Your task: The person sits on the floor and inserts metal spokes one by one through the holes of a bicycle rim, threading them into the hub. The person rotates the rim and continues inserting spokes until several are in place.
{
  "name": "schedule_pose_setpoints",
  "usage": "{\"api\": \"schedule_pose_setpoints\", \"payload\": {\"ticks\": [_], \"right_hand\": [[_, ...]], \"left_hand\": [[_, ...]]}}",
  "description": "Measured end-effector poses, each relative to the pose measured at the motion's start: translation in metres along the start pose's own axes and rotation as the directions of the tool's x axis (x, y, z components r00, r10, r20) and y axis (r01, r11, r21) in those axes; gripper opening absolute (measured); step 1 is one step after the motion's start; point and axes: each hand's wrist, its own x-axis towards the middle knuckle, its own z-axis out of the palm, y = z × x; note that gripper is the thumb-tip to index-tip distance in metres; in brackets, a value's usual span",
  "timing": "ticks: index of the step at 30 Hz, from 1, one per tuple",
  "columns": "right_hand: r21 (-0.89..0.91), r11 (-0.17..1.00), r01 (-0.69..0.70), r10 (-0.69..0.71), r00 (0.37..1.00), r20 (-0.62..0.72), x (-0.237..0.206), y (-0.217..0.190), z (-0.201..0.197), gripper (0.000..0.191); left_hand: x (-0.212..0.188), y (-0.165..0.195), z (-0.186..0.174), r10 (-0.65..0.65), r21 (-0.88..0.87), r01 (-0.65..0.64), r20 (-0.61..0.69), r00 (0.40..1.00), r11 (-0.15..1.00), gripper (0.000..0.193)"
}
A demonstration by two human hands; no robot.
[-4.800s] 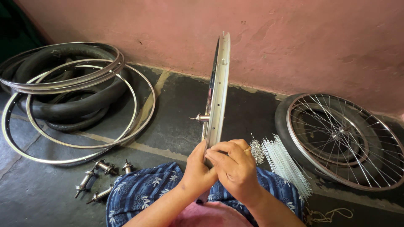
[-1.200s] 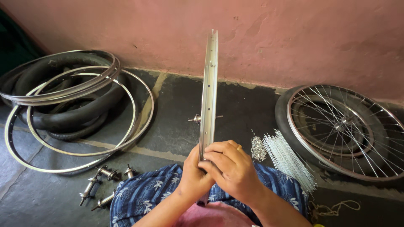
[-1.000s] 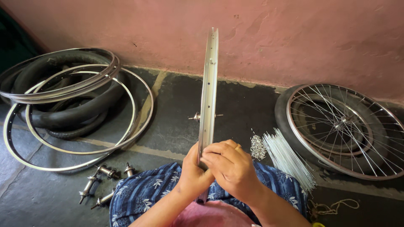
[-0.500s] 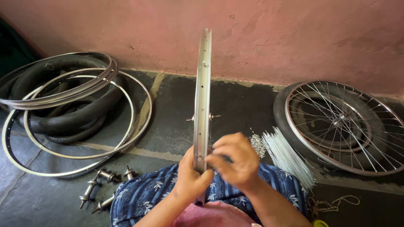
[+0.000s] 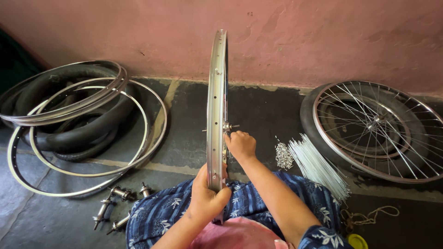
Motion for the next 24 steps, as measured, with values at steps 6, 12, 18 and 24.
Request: {"api": "schedule_pose_setpoints", "payload": {"ticks": [6, 12, 18, 24], "right_hand": [[-0.015, 1.000, 0.018, -0.019, 0.995, -0.097, 0.002, -0.006, 0.000, 0.031], [0.151, 0.985, -0.086, 0.090, 0.996, -0.022, -0.019, -0.004, -0.011, 0.024], [0.306, 0.930, -0.202, 0.181, 0.979, 0.098, -0.036, -0.006, -0.013, 0.029], [0.639, 0.634, -0.437, 0.217, 0.893, 0.395, -0.042, 0.002, -0.005, 0.035]], "left_hand": [[0.013, 0.003, 0.000, -0.085, -0.101, 0.086, 0.018, 0.996, 0.991, 0.044], [0.101, -0.005, -0.003, 0.190, 0.155, -0.175, -0.088, 0.978, 0.972, 0.058], [0.076, -0.044, 0.017, 0.206, 0.153, -0.178, -0.195, 0.959, 0.972, 0.058], [0.043, -0.093, 0.031, -0.173, -0.194, 0.163, -0.036, 0.984, 0.967, 0.025]]}}
